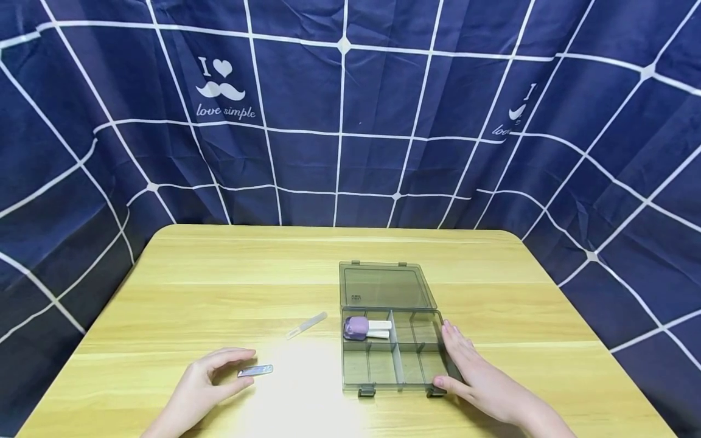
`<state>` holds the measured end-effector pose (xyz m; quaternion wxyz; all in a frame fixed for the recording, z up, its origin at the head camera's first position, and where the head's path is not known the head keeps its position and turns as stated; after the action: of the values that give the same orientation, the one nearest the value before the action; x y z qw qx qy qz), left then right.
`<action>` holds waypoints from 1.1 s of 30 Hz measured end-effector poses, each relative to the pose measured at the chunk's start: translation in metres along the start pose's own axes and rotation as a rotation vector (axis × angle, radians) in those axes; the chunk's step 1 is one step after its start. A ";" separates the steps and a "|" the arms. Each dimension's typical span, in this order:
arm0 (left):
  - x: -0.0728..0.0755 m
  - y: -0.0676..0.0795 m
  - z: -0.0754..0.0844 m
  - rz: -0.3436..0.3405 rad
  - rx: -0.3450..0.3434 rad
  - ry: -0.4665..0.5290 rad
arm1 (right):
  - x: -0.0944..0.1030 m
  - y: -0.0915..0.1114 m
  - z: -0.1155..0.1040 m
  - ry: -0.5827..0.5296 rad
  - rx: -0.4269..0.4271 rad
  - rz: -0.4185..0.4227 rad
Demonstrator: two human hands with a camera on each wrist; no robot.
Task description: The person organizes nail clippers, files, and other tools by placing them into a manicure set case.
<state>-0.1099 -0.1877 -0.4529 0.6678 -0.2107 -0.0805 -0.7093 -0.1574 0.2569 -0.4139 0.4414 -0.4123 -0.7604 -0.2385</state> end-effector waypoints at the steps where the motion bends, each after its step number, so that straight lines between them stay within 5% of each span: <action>1: -0.001 0.000 -0.001 -0.003 -0.002 0.005 | 0.000 0.000 0.000 0.002 0.002 0.001; 12: -0.005 0.002 -0.007 0.077 -0.076 -0.257 | -0.001 0.000 0.001 0.001 0.007 0.000; 26: -0.010 0.001 -0.005 0.089 -0.175 -0.166 | -0.002 0.001 0.001 0.004 0.017 0.006; 33: -0.010 0.000 -0.005 0.097 -0.191 -0.210 | -0.002 0.000 0.002 0.007 0.023 0.012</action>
<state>-0.1107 -0.1805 -0.4614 0.6663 -0.3499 -0.0718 -0.6545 -0.1573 0.2573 -0.4169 0.4503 -0.4108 -0.7592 -0.2284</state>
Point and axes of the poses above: each hand's wrist, its own y-axis away from the middle knuckle, its own x-axis out of the back of the hand, z = x × y, the point moved 5 cm from there along -y, towards the middle knuckle, and after that the axes turned 3 degrees about x, right-handed, at the moved point
